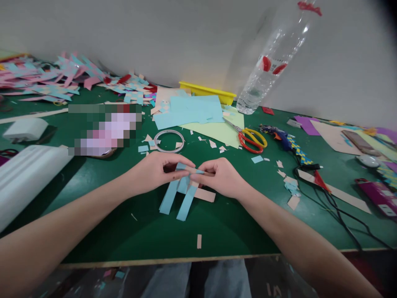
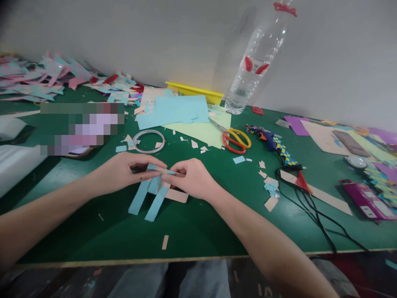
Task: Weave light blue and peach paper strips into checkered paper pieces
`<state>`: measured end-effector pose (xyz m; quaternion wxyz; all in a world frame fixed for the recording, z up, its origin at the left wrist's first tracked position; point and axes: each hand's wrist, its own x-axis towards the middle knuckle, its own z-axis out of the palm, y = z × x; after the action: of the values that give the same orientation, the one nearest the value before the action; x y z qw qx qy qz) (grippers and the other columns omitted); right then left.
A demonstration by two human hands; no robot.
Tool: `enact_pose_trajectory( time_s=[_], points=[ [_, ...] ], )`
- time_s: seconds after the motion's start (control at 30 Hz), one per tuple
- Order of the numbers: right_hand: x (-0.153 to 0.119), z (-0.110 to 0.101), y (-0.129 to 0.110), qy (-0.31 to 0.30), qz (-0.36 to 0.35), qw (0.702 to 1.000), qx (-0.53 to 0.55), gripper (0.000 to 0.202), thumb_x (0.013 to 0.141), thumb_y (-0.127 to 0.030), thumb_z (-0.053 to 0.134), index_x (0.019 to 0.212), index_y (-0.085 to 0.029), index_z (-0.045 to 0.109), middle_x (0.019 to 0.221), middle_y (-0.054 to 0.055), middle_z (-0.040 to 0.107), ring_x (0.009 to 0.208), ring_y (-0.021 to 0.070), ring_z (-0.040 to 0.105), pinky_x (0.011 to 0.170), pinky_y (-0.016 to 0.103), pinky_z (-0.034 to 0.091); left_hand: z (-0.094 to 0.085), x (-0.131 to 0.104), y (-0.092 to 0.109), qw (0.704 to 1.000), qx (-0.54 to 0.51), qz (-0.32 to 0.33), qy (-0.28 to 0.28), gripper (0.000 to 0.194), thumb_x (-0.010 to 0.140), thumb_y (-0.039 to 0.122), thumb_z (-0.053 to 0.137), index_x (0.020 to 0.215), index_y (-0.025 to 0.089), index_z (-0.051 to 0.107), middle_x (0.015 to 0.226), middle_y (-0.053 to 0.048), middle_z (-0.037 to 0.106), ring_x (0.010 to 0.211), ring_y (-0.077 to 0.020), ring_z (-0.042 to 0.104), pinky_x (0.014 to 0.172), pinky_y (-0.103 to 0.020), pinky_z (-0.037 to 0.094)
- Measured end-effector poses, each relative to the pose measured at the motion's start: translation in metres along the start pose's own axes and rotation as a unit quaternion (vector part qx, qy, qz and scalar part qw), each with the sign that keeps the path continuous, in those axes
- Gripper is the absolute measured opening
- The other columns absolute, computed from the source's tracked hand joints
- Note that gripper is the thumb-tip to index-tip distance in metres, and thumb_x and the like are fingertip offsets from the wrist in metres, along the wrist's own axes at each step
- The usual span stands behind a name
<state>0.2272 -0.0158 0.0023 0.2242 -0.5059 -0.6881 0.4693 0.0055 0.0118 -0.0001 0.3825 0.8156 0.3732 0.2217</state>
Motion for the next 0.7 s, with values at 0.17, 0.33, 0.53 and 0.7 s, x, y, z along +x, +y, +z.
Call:
enact_pose_trajectory(
  time_s=[0.17,0.33,0.53,0.7],
  points=[
    [-0.0002,0.0006,0.0006,-0.018,-0.011,1.0,0.012,0.028,0.082,-0.043,0.067,0.072,-0.016,0.07,0.06,-0.001,0.064,0.052,0.008,0.048,0.05,0.022,0.034,-0.0003,0.0,-0.0006,1.0,0.005,0.003,-0.011,0.027,0.09,0.044,0.062,0.103,0.023,0.074,0.078,0.001,0.071,0.055,-0.0096,0.052,0.051,-0.02,0.04],
    [0.0008,0.0017,0.0024,-0.012,-0.036,0.998,0.044,0.022,0.081,-0.038,0.07,0.078,-0.017,0.072,0.068,0.001,0.07,0.059,0.01,0.058,0.054,0.021,0.041,0.0022,-0.0006,-0.0014,0.999,0.027,-0.002,-0.033,0.038,0.091,0.048,0.059,0.119,0.023,0.068,0.064,0.003,0.059,0.051,-0.0101,0.046,0.048,-0.021,0.035],
    [0.0023,0.003,0.0051,0.014,-0.047,0.997,0.064,0.022,0.083,-0.039,0.069,0.08,-0.017,0.073,0.069,0.001,0.071,0.059,0.0099,0.06,0.054,0.021,0.041,0.0016,-0.0018,-0.0001,0.999,-0.012,-0.038,-0.025,0.061,0.088,0.051,0.062,0.139,0.021,0.049,0.065,0.004,0.054,0.058,-0.0129,0.053,0.051,-0.022,0.039],
    [0.002,0.004,0.0056,0.045,-0.058,0.993,0.09,0.025,0.082,-0.041,0.071,0.078,-0.017,0.072,0.066,0.0,0.069,0.054,0.0084,0.057,0.05,0.021,0.039,-0.0012,-0.0008,0.0059,0.987,-0.097,-0.107,-0.072,0.076,0.078,0.044,0.075,0.142,0.023,0.041,0.089,-0.002,0.074,0.073,-0.0187,0.07,0.062,-0.026,0.052]
  ],
)
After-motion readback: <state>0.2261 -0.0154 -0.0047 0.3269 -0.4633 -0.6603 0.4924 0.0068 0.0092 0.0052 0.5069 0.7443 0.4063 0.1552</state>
